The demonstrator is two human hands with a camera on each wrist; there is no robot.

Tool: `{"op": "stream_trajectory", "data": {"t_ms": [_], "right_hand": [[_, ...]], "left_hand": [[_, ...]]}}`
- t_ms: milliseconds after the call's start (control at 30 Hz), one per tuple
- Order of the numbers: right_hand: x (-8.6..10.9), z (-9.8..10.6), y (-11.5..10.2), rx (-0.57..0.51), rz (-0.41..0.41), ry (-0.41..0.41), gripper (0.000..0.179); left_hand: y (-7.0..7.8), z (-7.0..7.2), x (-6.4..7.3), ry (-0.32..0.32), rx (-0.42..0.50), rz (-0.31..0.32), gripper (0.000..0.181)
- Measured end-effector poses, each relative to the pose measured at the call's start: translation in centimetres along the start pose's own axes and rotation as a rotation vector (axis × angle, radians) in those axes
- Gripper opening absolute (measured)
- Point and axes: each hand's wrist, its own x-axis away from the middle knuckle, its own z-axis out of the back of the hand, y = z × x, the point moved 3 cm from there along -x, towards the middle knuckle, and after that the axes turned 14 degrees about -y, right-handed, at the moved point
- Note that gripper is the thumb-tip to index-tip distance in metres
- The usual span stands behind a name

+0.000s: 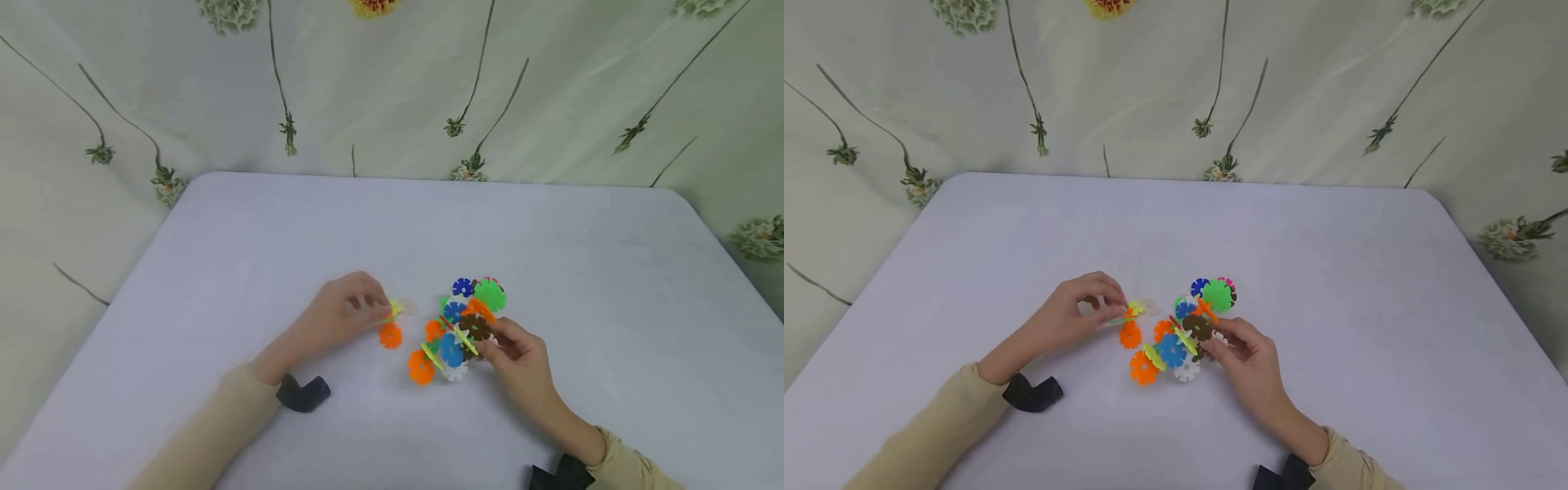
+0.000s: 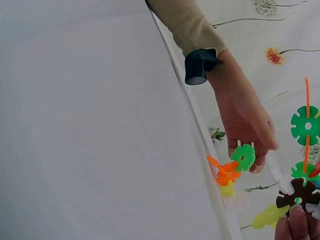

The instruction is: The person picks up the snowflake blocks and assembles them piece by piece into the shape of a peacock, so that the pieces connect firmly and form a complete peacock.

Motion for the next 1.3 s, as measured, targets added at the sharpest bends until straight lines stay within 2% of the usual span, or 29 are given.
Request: {"op": "stream_trajectory", "data": {"t_ms": [67,167,267,367,500,567,633,733,800,867,933,1033,1167,1300], "right_hand": [[-0.1,0.1,0.0,0.009,-0.014,0.007,0.028],[0.0,0.1,0.1,0.015,-0.039,0.013,0.023],[0.1,0.0,0.2,0.009,-0.065,0.01,0.018],[0.1,-0.1,0.2,0.017,-0.081,0.011,0.015],[0.1,-0.3,0.3,0.006,-0.083,0.01,0.016],[0.2,-0.4,0.4,-0.01,-0.083,0.006,0.017],[0.3,-0.5,0.4,-0.027,-0.081,-0.001,0.019],[0.5,-0.5,0.4,-0.045,-0.072,-0.008,0.024],[0.6,-0.5,0.4,-0.057,-0.06,-0.011,0.026],[0.7,-0.5,0.3,-0.066,-0.049,-0.013,0.028],[0.7,-0.5,0.3,-0.074,-0.04,-0.015,0.028],[0.7,-0.4,0.3,-0.069,-0.052,-0.01,0.026],[0.8,-0.3,0.3,-0.062,-0.068,-0.005,0.027],[0.4,-0.4,0.4,-0.075,-0.036,-0.024,0.028]], "left_hand": [[-1.2,0.1,-0.6,-0.008,0.06,0.08,0.011],[-2.6,0.0,-1.5,-0.065,0.065,0.199,0.022],[-2.7,-0.3,-2.0,-0.173,0.05,0.255,0.029],[-2.3,-0.4,-2.2,-0.239,0.043,0.297,0.026],[-2.2,0.1,-2.1,-0.236,0.003,0.388,0.025],[-2.4,0.3,-1.9,-0.243,0.044,0.426,0.024],[-2.6,0.4,-1.5,-0.285,0.14,0.409,0.022],[-2.8,0.2,-1.0,-0.392,0.256,0.31,0.033],[-2.8,0.0,-0.8,-0.444,0.254,0.227,0.042],[-3.0,-0.2,-0.9,-0.46,0.188,0.161,0.044],[-3.2,-0.5,-1.2,-0.447,0.131,0.128,0.041],[-3.4,-0.9,-1.7,-0.415,0.099,0.096,0.034],[-3.1,-1.0,-1.8,-0.378,0.075,0.089,0.032],[-2.6,-0.2,-1.7,-0.328,0.037,0.095,0.037]]}}
